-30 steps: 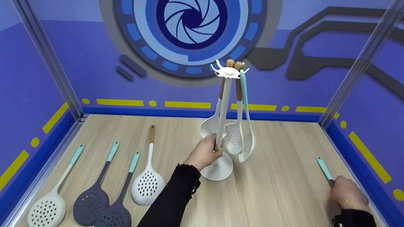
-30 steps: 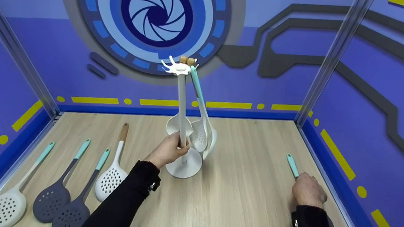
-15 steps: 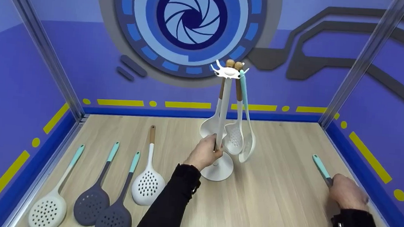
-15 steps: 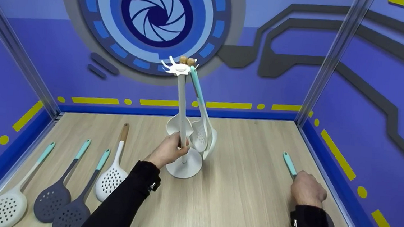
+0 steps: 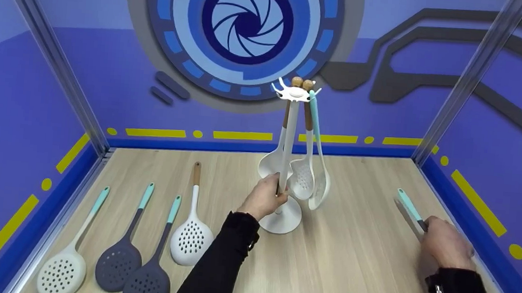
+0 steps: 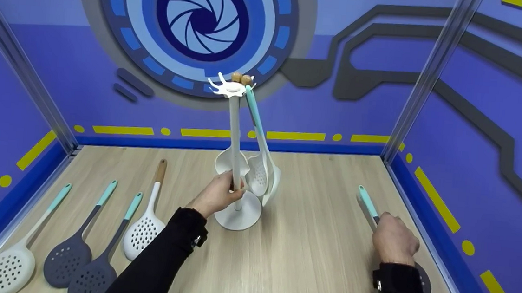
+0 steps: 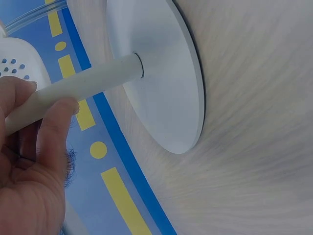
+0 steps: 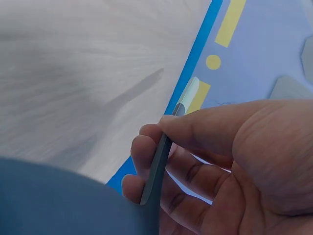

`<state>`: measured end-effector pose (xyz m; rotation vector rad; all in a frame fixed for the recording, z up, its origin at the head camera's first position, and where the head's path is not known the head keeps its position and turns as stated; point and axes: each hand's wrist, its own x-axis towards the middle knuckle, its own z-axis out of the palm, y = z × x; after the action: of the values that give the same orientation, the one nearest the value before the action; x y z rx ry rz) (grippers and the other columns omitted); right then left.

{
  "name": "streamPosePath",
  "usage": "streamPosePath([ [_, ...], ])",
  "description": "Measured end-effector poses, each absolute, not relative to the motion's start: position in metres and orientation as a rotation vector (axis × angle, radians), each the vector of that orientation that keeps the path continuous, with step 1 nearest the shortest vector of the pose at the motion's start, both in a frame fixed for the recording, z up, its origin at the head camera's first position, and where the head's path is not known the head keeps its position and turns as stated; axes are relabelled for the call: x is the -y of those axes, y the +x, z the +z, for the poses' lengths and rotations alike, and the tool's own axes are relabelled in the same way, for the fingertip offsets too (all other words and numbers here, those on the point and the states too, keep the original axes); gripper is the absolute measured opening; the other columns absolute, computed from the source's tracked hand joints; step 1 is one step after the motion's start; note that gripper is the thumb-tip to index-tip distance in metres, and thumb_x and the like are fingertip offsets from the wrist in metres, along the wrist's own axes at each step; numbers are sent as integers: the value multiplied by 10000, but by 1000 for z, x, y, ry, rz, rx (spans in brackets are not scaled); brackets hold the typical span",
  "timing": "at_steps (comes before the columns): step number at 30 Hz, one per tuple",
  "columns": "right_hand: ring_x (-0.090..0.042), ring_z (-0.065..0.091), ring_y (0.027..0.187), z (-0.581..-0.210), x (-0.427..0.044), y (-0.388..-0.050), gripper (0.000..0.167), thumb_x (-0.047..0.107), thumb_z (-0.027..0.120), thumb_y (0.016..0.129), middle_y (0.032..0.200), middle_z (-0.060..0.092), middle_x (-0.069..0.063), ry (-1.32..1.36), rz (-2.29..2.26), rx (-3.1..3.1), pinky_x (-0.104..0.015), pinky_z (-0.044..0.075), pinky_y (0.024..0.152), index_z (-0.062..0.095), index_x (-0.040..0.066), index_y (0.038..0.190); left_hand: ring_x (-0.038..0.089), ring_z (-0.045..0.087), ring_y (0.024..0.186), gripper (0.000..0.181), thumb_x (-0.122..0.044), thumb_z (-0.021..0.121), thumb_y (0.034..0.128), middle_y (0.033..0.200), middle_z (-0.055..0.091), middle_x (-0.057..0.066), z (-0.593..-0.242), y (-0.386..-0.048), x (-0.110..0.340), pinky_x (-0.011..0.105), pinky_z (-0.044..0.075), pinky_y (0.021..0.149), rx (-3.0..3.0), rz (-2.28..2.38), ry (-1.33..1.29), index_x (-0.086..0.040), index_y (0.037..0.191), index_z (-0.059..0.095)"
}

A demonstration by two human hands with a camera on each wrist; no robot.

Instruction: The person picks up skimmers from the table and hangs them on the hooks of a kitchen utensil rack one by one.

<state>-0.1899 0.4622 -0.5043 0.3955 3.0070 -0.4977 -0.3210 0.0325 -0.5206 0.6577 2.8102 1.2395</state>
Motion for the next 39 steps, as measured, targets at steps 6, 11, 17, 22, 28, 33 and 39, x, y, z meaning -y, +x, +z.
streamPosePath([
  [6, -364, 590, 783, -500, -459, -190, 273, 6, 580, 926, 993, 650, -258, 342, -476, -3066, -541, 418, 528, 595, -43, 1194, 164, 573, 819, 204, -114, 710, 910, 913, 581, -4, -522, -321, -33, 326, 515, 754, -2821, 1230, 674, -127, 1075, 591],
  [11, -364, 599, 808, -494, -456, -191, 281, 16, 565, 936, 1037, 651, -269, 311, -469, -3088, -554, 418, 525, 595, -23, 1212, 166, 574, 832, 207, -123, 701, 917, 920, 580, -7, -522, -321, -33, 322, 515, 762, -2803, 1234, 639, -136, 1091, 588],
  [17, -399, 623, 846, -489, -450, -192, 275, 35, 576, 941, 1046, 658, -267, 270, -458, -3137, -529, 420, 520, 614, -8, 1210, 171, 585, 848, 221, -120, 711, 911, 940, 596, -5, -522, -322, -33, 332, 528, 785, -2787, 1252, 619, -141, 1099, 597],
  [22, -412, 638, 837, -486, -444, -191, 275, 46, 594, 942, 1043, 663, -267, 237, -449, -3197, -520, 428, 504, 621, -1, 1212, 168, 586, 852, 232, -117, 715, 904, 945, 596, -8, -522, -322, -34, 330, 527, 787, -2790, 1244, 616, -141, 1102, 596],
  [28, -313, 609, 727, -478, -436, -192, 300, 64, 614, 947, 1062, 662, -272, 204, -491, -3220, -448, 418, 486, 603, -10, 1238, 171, 586, 849, 222, -110, 711, 903, 945, 593, -4, -522, -322, -34, 326, 529, 770, -2781, 1254, 606, -136, 1094, 600],
  [33, -297, 614, 712, -476, -430, -193, 301, 64, 629, 945, 1056, 667, -268, 158, -493, -3281, -394, 411, 463, 610, -6, 1238, 169, 581, 839, 198, -108, 709, 903, 932, 588, -1, -523, -322, -34, 323, 523, 757, -2792, 1251, 629, -133, 1067, 600],
  [39, -374, 650, 757, -473, -423, -193, 298, 53, 649, 929, 1055, 672, -258, 119, -478, -3377, -441, 436, 455, 628, 16, 1224, 161, 577, 838, 178, -121, 692, 917, 943, 585, -5, -523, -322, -34, 316, 522, 749, -2802, 1219, 630, -137, 1059, 587],
])
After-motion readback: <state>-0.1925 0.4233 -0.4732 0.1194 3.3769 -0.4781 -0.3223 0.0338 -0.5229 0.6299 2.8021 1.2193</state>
